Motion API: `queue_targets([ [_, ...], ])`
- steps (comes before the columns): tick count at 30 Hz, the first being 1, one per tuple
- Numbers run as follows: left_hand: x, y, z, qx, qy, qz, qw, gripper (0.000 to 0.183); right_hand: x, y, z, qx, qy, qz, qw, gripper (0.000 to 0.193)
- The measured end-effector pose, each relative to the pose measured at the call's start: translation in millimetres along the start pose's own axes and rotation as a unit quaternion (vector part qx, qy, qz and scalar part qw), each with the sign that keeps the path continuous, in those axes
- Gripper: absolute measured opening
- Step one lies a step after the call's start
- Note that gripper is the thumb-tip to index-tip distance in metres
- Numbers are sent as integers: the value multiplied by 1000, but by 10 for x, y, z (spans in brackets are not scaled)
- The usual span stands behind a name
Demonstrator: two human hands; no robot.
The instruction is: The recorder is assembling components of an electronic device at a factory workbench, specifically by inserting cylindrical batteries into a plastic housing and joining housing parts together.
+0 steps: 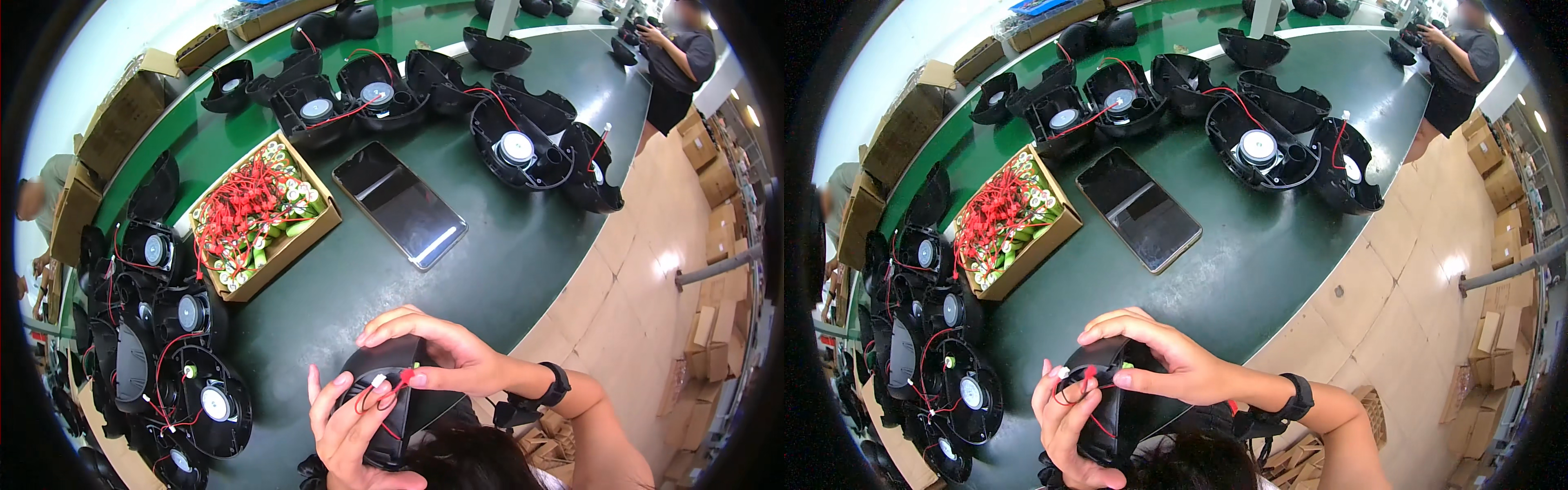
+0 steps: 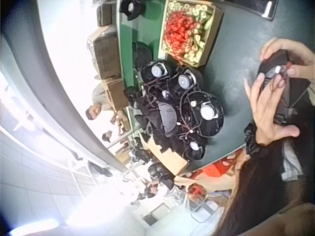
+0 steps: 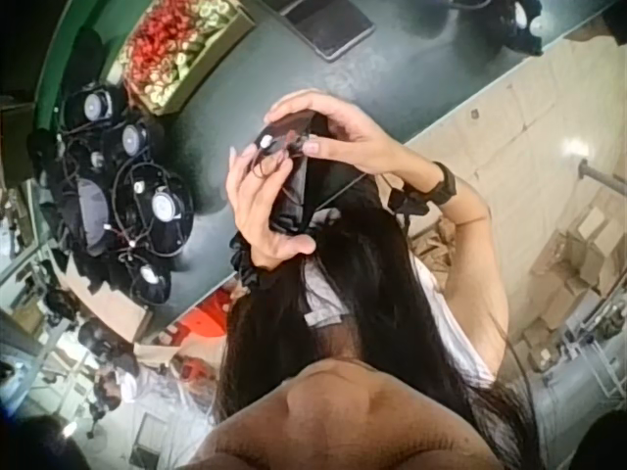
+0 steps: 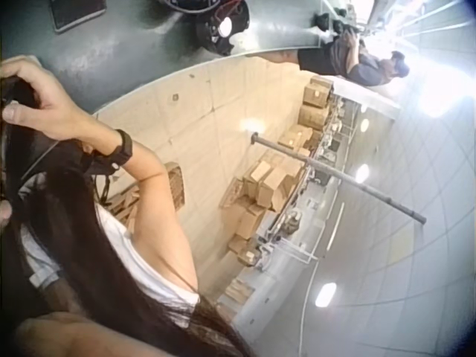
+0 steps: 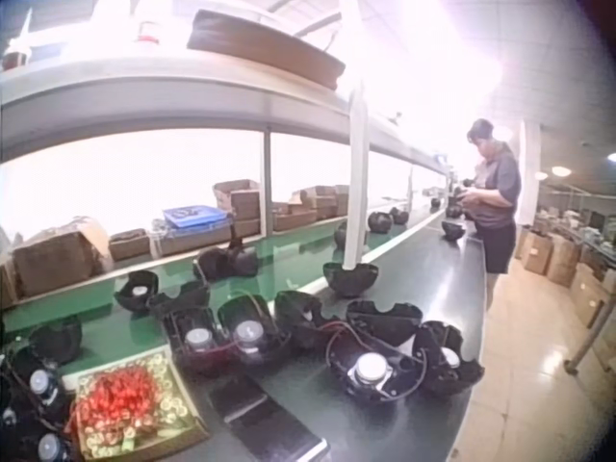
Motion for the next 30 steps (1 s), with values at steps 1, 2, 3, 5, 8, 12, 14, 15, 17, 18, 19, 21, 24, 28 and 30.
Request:
queue_targets([
  [1, -8, -14, -6, 2, -1, 4, 1000, 89, 1, 11, 1, 0, 2, -5, 1000, 47],
  [2, -8, -28, -16, 4, -2, 8, 1000, 86, -6, 18, 0, 1, 5, -10, 1000, 48],
  [3, 7, -28, -29, 7, -3, 9, 1000, 84, -22, 17, -2, -1, 9, -17, 1000, 48],
  [5, 21, -26, -56, 10, -10, 29, 999, 80, -33, 3, 12, -2, 9, -19, 1000, 49],
  [8, 26, -51, -122, 14, -23, 50, 998, 76, -30, 21, 28, -2, 5, -29, 1000, 51],
  [12, 33, -74, -113, 20, -12, 62, 998, 74, 0, 81, 33, -20, -2, -59, 998, 52],
  [14, 46, -62, -120, 19, -7, 63, 998, 73, 16, 61, 41, -13, 2, -56, 998, 52],
  [15, 48, -55, -123, 19, -5, 63, 998, 73, 22, 50, 42, -10, 5, -54, 998, 52],
  [17, 45, -49, -118, 18, -5, 60, 998, 74, 26, 42, 42, -10, 4, -60, 998, 51],
  [18, 44, -45, -117, 19, -6, 58, 998, 74, 24, 39, 38, -10, 5, -62, 998, 51],
  [19, 42, -44, -115, 18, -3, 63, 998, 74, 19, 38, 36, -12, 8, -52, 999, 51],
  [21, 38, -51, -124, 19, -2, 73, 997, 75, -9, 53, 28, -15, 18, -28, 999, 50],
  [24, 27, -57, -139, 16, 5, 82, 996, 75, -21, 79, 23, -19, 10, 2, 1000, 50],
  [28, 33, 104, -187, 52, -11, 57, 997, 73, -478, 147, -273, -90, -27, 253, 963, 64],
  [30, 36, 212, -194, 78, -11, 12, 997, 71, -904, 259, -699, -71, 13, 277, 958, 65],
])
Point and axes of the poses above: each hand's wrist, its own z-axis away from the middle knuckle, its own y-axis out of the back of the hand, x = y × z, the point moved 2 cm from there along -z, towards the middle knuckle, and after that the axes turned 8 degrees about y, right-handed, at the moved point
